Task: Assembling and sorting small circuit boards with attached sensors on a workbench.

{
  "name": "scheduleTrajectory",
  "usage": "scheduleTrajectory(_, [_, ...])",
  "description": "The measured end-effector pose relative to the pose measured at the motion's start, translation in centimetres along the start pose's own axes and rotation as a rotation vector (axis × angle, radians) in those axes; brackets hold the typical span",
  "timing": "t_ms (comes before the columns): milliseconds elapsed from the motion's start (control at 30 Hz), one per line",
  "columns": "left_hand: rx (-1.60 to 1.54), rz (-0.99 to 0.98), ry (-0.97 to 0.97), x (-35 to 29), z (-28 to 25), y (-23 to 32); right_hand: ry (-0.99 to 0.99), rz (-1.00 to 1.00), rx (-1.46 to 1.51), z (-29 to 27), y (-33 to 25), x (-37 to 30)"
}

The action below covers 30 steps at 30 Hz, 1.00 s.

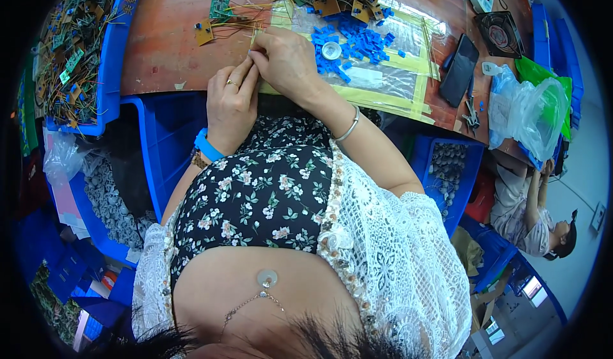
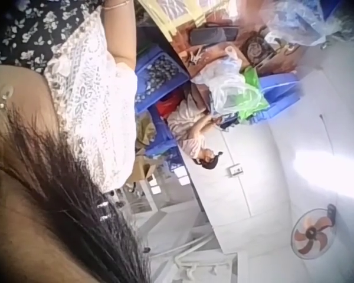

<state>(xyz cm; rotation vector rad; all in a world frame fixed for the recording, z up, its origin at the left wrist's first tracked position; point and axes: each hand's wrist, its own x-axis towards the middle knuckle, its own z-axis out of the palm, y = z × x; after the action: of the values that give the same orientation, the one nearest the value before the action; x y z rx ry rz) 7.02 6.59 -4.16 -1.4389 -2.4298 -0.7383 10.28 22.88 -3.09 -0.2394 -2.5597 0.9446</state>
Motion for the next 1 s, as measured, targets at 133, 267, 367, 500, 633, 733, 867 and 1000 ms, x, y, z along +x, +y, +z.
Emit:
scheduleTrajectory(133, [0.0, -0.006, -0.002, 0.0, 0.0, 0.0, -0.067, 0.052, -0.044, -0.1, -0.2, 0.5])
scheduleTrajectory(267, [0.016, -0.005, -0.006, 0.0, 0.0, 0.0, -0.109, 0.053, -0.075, -0.2, -0.2, 0.6])
scheduleTrajectory(367, [0.031, -0.006, -0.012, 0.0, -0.2, 0.3, -0.035, 0.02, -0.131, 0.4, -0.3, 0.1])
scheduleTrajectory(500, [0.044, -0.032, -0.023, 0.1, -0.3, 0.6, -0.032, 0.012, -0.105, 0.1, -0.4, 0.0])
scheduleTrajectory(633, [0.048, -0.024, -0.029, 0.1, -0.2, 0.4, -0.117, 0.052, -0.107, -0.9, -0.6, 0.4])
scheduleTrajectory(733, [0.047, -0.021, -0.041, 0.2, -0.9, 0.0, -0.082, -0.033, -0.078, -1.5, -0.3, 0.4])
scheduleTrajectory(867, [0.087, 0.15, 0.263, 2.4, -5.6, -4.9, 0.191, -0.118, -0.063, -4.0, 0.0, 0.3])
scheduleTrajectory(1000, [0.604, -0.137, 0.732, 9.8, -11.1, -13.7, 0.151, -0.085, -0.193, -5.1, 2.4, -0.8])
